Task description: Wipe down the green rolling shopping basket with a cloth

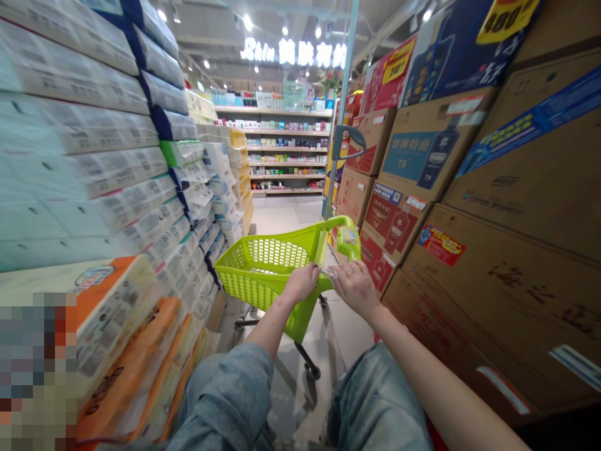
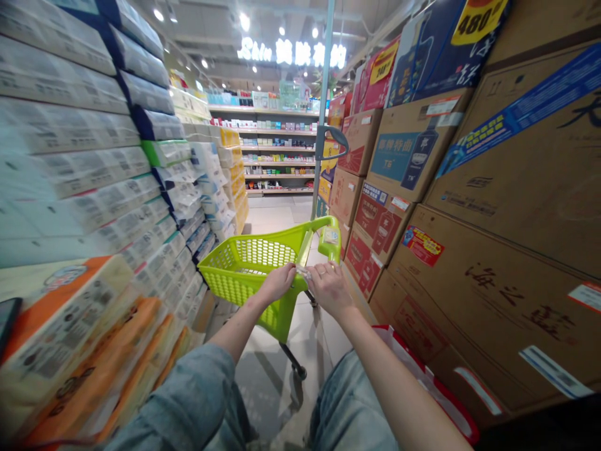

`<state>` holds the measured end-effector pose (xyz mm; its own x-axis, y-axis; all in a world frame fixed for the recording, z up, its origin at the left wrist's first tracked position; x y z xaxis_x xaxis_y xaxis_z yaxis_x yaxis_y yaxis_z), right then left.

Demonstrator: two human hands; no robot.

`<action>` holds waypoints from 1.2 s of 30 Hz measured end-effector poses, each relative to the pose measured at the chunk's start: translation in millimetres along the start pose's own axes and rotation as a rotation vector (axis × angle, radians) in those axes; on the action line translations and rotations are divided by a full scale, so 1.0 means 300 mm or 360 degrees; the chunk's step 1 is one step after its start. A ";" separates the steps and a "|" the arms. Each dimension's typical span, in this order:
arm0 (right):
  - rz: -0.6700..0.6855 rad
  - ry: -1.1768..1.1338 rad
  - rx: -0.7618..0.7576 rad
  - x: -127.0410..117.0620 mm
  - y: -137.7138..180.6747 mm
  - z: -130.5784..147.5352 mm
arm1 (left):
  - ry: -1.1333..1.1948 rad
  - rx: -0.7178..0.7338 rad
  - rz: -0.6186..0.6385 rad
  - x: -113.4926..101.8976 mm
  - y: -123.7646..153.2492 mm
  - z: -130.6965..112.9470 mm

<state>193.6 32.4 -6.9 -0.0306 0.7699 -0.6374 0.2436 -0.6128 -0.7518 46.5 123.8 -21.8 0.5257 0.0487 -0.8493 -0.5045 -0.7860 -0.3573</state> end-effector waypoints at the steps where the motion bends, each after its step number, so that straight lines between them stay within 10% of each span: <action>1: -0.0025 -0.0038 0.0018 -0.005 0.010 -0.010 | 0.0018 0.0006 0.0000 -0.001 0.003 -0.003; 9: -0.0075 -0.0123 0.0242 0.008 -0.004 -0.067 | 0.0067 0.0040 0.0011 0.007 0.015 -0.020; 18: 0.0524 -0.0295 0.0618 0.027 -0.126 -0.139 | 0.0073 -0.0031 0.0116 0.001 0.008 0.000; 27: 0.0050 -0.0751 0.1136 0.052 -0.071 -0.154 | -0.0115 -0.0119 0.0298 -0.004 -0.037 0.041; 36: 0.0217 -0.0275 0.0856 0.044 -0.174 -0.121 | -0.0086 0.0086 0.0405 0.014 -0.039 0.051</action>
<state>215.7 80.9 30.1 -0.2022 0.6652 -0.7188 -0.2691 -0.7434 -0.6123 44.1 142.8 -27.2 0.3406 -0.1124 -0.9335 -0.6523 -0.7433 -0.1485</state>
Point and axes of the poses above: each hand's wrist, its own y-axis away from the middle knuckle, its own x-axis out of the palm, z = x × y, the point moved 1 cm from there along -y, towards the middle knuckle, and after that the axes turned 8 degrees about -z, right-handed, at the moved point
